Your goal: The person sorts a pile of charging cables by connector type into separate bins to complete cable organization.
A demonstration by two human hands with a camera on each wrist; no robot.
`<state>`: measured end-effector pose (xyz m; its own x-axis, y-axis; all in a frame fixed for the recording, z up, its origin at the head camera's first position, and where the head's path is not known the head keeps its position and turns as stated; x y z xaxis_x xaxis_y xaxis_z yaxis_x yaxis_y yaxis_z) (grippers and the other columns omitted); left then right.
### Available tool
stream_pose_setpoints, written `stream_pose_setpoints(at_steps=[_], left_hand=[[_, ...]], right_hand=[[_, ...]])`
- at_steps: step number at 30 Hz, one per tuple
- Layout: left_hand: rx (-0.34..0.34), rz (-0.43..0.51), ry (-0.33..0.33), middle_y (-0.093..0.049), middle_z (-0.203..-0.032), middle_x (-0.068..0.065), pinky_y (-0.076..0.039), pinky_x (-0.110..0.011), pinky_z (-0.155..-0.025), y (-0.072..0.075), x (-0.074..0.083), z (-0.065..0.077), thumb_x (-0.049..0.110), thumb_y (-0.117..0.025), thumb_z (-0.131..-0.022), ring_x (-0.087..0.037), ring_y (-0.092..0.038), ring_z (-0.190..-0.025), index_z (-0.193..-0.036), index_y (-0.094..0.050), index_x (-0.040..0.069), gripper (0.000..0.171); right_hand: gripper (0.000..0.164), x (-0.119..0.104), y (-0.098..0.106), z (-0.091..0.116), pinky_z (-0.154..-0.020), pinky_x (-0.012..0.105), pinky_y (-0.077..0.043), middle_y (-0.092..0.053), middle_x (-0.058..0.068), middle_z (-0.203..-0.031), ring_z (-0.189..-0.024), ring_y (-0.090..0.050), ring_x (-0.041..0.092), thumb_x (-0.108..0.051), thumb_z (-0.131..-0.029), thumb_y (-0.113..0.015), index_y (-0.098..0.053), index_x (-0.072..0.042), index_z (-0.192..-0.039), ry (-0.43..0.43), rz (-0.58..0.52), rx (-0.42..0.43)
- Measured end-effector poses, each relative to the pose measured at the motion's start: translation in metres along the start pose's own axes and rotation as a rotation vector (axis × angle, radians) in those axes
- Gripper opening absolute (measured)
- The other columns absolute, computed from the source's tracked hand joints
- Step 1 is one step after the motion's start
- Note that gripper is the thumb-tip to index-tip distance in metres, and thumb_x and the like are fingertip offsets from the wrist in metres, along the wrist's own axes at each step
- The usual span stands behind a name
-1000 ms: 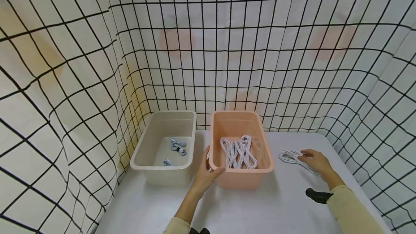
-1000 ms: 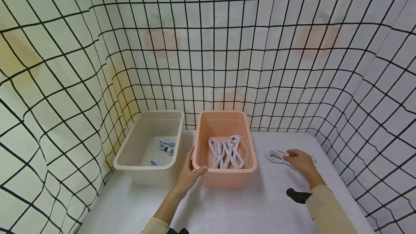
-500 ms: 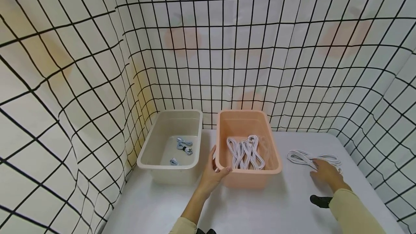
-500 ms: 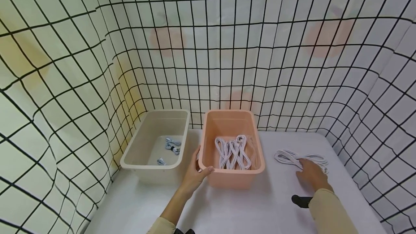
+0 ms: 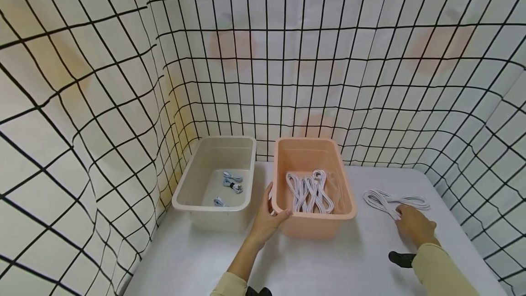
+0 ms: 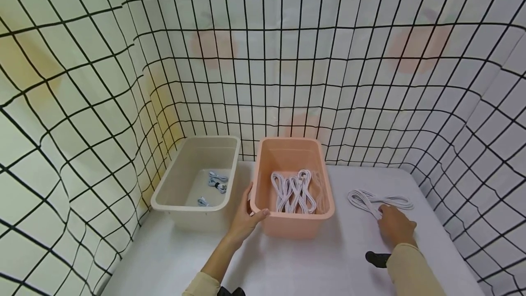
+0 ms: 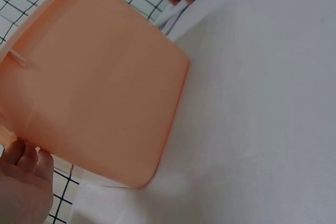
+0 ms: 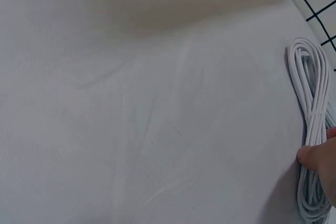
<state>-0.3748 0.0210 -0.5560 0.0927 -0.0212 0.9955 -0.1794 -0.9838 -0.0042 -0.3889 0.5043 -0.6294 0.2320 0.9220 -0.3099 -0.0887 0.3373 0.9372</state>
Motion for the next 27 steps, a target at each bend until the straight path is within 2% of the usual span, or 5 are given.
stream_pose_setpoints(at_steps=[4,14,18,22,27], left_hand=[[-0.006,0.003,-0.003,-0.040,-0.158,-0.019,-0.046,-0.048,-0.106,0.000,0.001,-0.002,0.022,-0.086,-0.087,-0.036,-0.050,-0.134,-0.165,-0.022,0.030,0.101],[-0.013,0.011,0.013,-0.039,-0.158,-0.020,-0.045,-0.048,-0.107,0.000,0.001,-0.001,0.026,-0.087,-0.086,-0.037,-0.049,-0.134,-0.166,-0.022,0.030,0.103],[-0.012,0.023,0.006,-0.037,-0.159,-0.024,-0.043,-0.049,-0.108,0.000,-0.001,-0.003,0.021,-0.086,-0.087,-0.043,-0.046,-0.137,-0.166,-0.022,0.028,0.102],[-0.013,0.017,0.000,-0.038,-0.158,-0.024,-0.044,-0.047,-0.108,0.000,-0.003,-0.004,0.019,-0.085,-0.088,-0.043,-0.046,-0.137,-0.166,-0.021,0.027,0.102],[-0.011,0.010,0.001,-0.041,-0.157,-0.021,-0.046,-0.046,-0.106,0.000,-0.003,-0.002,0.020,-0.085,-0.088,-0.037,-0.050,-0.134,-0.166,-0.021,0.028,0.101]], right_hand=[[0.045,0.000,-0.002,0.003,-0.079,0.083,-0.035,-0.052,0.037,-0.129,-0.113,-0.050,0.059,-0.013,-0.095,-0.069,-0.055,0.009,-0.131,0.008,-0.012,0.014],[0.035,0.000,-0.007,0.016,-0.080,0.085,-0.032,-0.046,0.034,-0.135,-0.119,-0.042,0.062,-0.012,-0.097,-0.065,-0.059,0.002,-0.128,0.083,0.010,0.203],[0.035,0.002,-0.010,0.015,-0.085,0.085,-0.027,-0.050,0.033,-0.135,-0.119,-0.046,0.058,-0.012,-0.097,-0.066,-0.059,0.004,-0.128,0.084,0.005,0.181],[0.033,0.002,-0.011,0.015,-0.086,0.085,-0.024,-0.059,0.032,-0.122,-0.110,-0.054,0.055,-0.011,-0.095,-0.069,-0.057,0.005,-0.121,0.089,-0.007,0.148],[0.041,-0.003,-0.006,0.020,-0.081,0.078,-0.032,-0.061,0.033,-0.121,-0.108,-0.057,0.054,-0.012,-0.094,-0.073,-0.056,0.008,-0.125,0.110,-0.029,0.121]])
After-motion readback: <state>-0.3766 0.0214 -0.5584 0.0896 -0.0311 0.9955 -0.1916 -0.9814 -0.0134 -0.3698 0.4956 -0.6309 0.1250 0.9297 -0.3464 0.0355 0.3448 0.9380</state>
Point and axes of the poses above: each hand's wrist, its own z-axis away from the middle knuckle, its own y-axis out of the back of the hand, x = y × z, the point moved 8 cm from there along -z, towards the middle knuckle
